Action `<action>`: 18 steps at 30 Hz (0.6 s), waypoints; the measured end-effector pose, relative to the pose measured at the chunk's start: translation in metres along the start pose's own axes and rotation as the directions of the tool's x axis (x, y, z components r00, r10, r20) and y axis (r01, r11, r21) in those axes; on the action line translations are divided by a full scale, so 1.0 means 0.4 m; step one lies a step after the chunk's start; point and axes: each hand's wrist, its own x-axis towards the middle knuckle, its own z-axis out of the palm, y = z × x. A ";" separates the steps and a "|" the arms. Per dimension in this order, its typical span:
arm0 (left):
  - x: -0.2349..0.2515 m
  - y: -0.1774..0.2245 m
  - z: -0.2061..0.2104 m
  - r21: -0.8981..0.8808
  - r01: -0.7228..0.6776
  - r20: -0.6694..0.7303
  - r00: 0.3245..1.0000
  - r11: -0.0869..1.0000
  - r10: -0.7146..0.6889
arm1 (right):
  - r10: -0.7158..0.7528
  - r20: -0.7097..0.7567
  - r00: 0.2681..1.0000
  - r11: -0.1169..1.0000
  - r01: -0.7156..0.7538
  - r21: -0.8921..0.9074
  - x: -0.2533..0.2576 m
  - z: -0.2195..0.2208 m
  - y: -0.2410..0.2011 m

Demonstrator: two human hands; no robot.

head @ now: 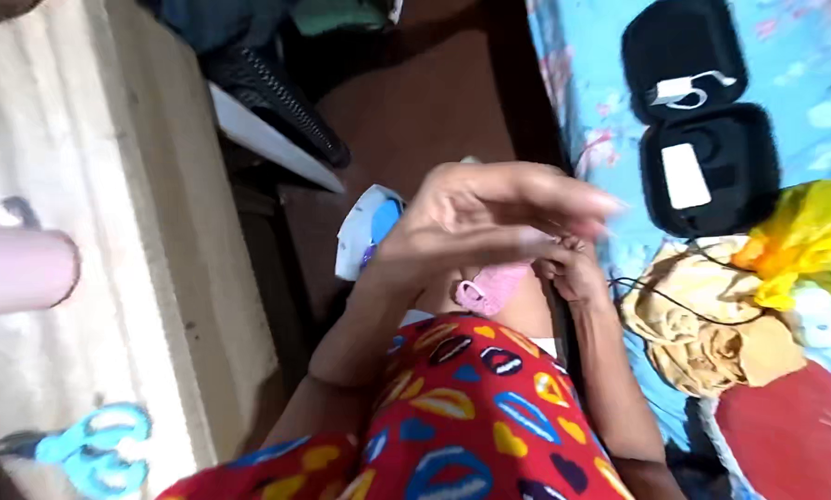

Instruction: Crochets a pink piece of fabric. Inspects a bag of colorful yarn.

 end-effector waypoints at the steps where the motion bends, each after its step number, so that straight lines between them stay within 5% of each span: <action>1: -0.019 -0.028 -0.042 0.136 0.143 -0.072 0.988 0.980 -0.134 | 0.008 -0.008 1.000 1.000 -0.008 -0.008 0.001 -0.002 -0.004; 3: -0.046 -0.117 -0.097 0.339 0.437 -0.179 0.900 0.833 -0.398 | 0.021 -0.025 0.999 1.000 -0.021 -0.007 0.016 -0.008 -0.012; 5: -0.072 -0.211 -0.109 0.431 0.560 -0.215 0.825 0.707 -0.523 | 0.022 -0.020 1.000 1.000 -0.023 -0.021 0.028 -0.009 -0.015; 10: -0.072 -0.263 -0.076 0.335 0.649 -0.317 0.761 0.683 -0.567 | -0.016 0.023 1.000 0.999 0.017 -0.042 0.034 -0.001 -0.018; 18: -0.080 -0.272 -0.077 0.316 0.612 -0.302 0.789 0.725 -0.535 | -0.067 -0.023 0.997 0.958 0.058 -0.281 -0.001 0.040 -0.061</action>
